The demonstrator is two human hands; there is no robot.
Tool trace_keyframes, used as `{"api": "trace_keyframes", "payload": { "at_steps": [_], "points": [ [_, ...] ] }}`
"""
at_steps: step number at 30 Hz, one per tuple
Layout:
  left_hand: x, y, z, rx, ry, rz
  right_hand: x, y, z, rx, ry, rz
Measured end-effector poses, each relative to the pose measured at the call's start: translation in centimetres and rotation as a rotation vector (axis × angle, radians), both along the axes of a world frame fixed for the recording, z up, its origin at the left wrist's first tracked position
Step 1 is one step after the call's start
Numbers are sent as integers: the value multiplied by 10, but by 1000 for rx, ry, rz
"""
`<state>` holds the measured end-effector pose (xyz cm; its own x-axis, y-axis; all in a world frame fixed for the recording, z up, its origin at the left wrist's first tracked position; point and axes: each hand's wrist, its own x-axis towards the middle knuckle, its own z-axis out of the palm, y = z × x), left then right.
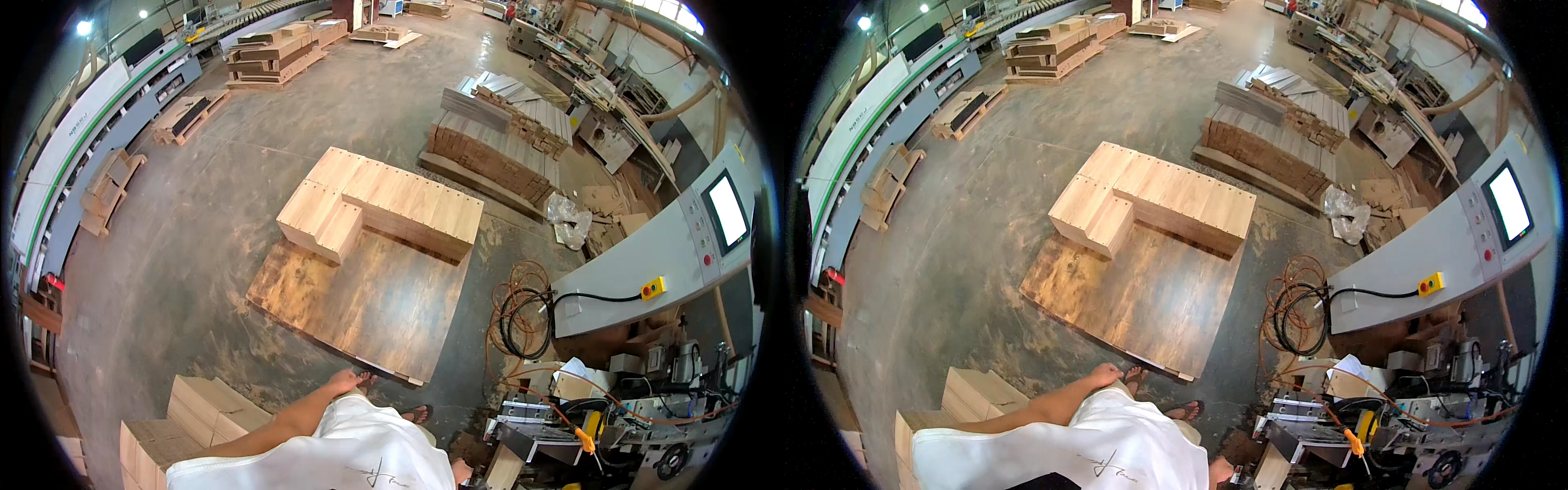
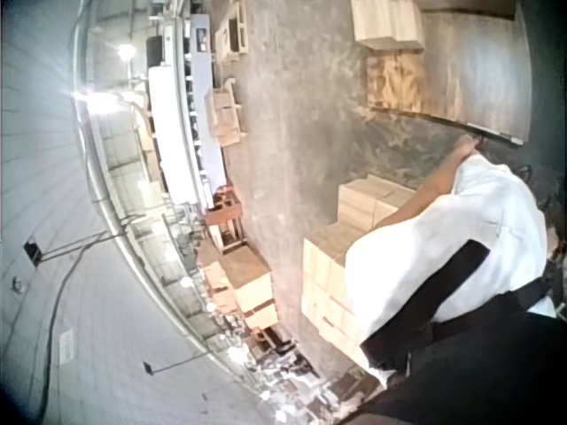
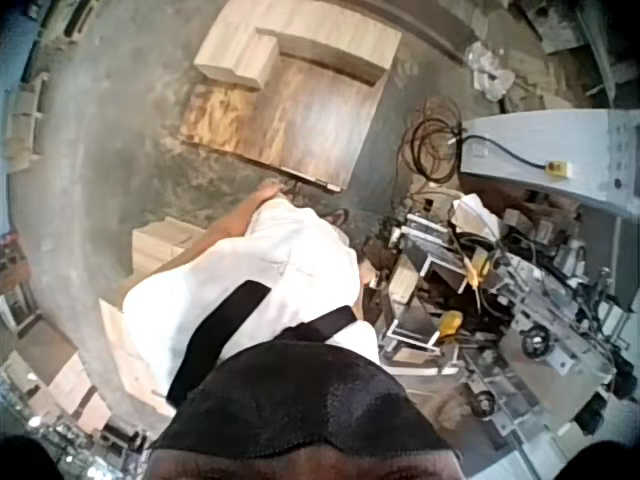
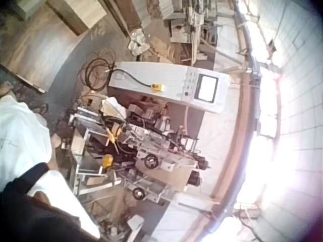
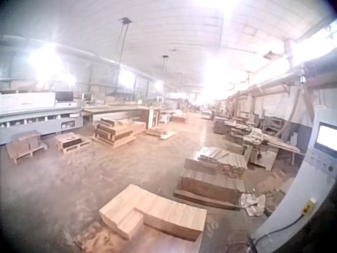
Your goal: The person picks up stacks of wooden boards from a pallet, checks a paper document, and then places the boards into a machine for processing.
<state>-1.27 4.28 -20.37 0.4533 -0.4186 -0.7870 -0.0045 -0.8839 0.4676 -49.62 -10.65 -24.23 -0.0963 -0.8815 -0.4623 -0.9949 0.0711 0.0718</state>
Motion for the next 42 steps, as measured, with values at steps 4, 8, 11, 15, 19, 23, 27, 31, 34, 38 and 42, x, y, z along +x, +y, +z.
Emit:
{"api": "trace_keyframes", "payload": {
  "at_steps": [4, 8, 11, 15, 19, 23, 27, 31, 34, 38, 42],
  "points": [
    [24, -14, -5, -47, -63, -128, 50, -8, 59, -12, 125, -98],
    [37, -14, -27, -51, -77, -219, 79, 1, 86, -150, 45, -83],
    [51, -10, -53, -66, -87, -218, 92, 14, 93, -246, -2, 2],
    [63, -21, -46, -60, -42, -184, 97, 43, 104, -397, -54, 135],
    [74, -13, -40, -103, -48, -95, 112, 71, 135, -631, -72, 420],
    [62, -30, -28, -157, -45, -166, 42, 77, -2, -1059, -52, 458],
    [71, 2, -34, -51, -44, -148, 109, 51, 48, -374, -927, -1031],
    [66, 2, -33, -14, 16, -160, 108, 46, 60, -196, -1002, -1082],
    [65, 12, -40, -67, 11, -115, 125, 52, 85, -145, -1034, -1175],
    [51, -7, -41, -79, 67, -164, 105, 68, 74, -257, -1061, -1282],
    [60, -2, -69, -96, 102, -134, 98, 80, 62, -279, -1103, -1273]
  ]
}}
